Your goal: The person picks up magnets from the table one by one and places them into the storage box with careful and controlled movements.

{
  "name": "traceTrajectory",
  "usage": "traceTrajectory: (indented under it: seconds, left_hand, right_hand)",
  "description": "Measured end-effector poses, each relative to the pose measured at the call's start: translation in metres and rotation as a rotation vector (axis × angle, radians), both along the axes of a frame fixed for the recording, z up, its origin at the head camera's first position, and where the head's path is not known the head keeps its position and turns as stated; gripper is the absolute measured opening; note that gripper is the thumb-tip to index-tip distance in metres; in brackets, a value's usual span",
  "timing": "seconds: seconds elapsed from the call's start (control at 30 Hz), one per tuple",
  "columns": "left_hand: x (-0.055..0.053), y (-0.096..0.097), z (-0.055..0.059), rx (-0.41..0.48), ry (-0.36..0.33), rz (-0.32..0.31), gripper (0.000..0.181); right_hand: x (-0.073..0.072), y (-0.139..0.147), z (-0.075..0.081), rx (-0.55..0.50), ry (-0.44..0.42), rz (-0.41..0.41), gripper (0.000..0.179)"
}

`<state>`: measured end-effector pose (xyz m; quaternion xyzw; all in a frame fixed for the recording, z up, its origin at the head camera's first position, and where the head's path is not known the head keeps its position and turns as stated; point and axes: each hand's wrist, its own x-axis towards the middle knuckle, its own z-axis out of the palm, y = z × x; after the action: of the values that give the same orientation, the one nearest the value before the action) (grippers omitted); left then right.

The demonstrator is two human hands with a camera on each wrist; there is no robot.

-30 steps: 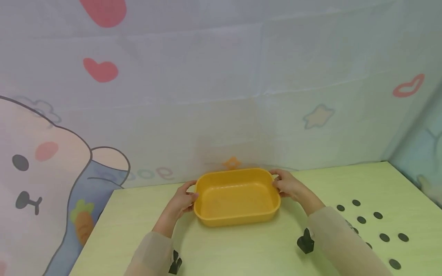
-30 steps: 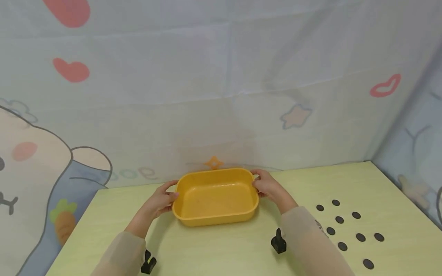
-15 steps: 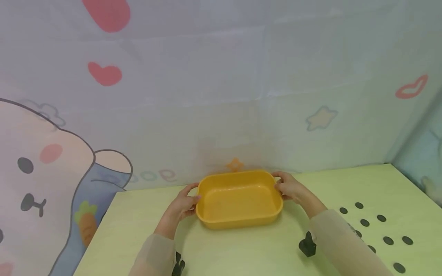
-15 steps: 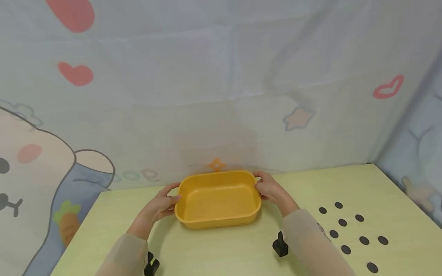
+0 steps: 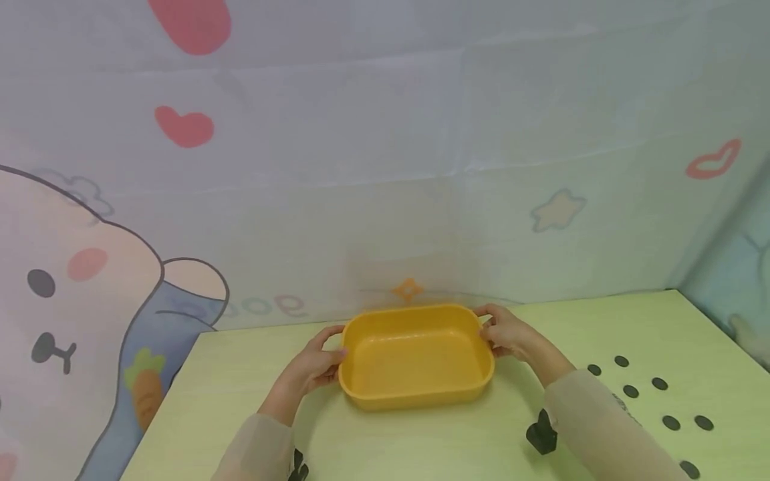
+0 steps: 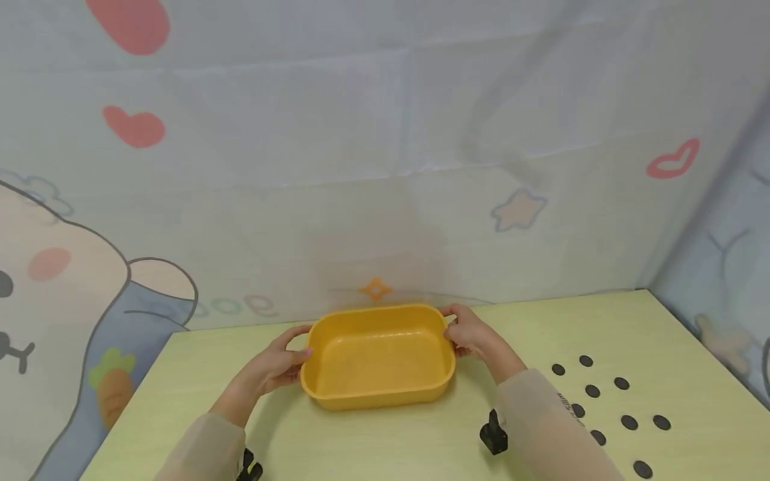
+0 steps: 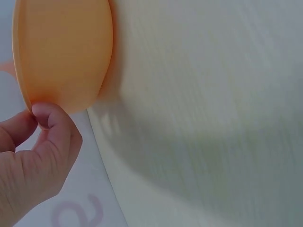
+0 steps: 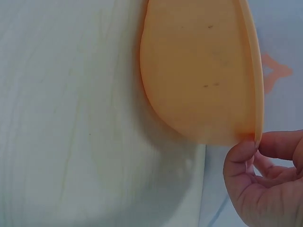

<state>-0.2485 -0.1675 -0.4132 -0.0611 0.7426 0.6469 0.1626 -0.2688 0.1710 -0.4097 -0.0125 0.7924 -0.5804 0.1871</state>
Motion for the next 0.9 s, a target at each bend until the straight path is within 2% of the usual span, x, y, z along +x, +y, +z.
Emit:
traceTrajectory:
  seconds: [0.27,0.63,0.77,0.9]
  left_hand:
    - [0.008,0.001,-0.002,0.012,0.039,-0.03,0.054]
    - [0.026,-0.002,-0.005,0.0,0.024,-0.074,0.054]
    - [0.035,-0.002,-0.004,-0.022,0.014,-0.07,0.047]
    - [0.04,-0.003,-0.005,-0.013,-0.014,-0.073,0.039]
  right_hand:
    - [0.008,0.005,0.004,-0.012,0.014,0.018,0.046]
    - [0.027,0.006,-0.004,-0.027,0.017,0.033,0.047]
    - [0.034,0.005,-0.003,-0.033,0.015,0.038,0.048]
    - [0.04,0.005,-0.003,-0.046,-0.008,0.022,0.049]
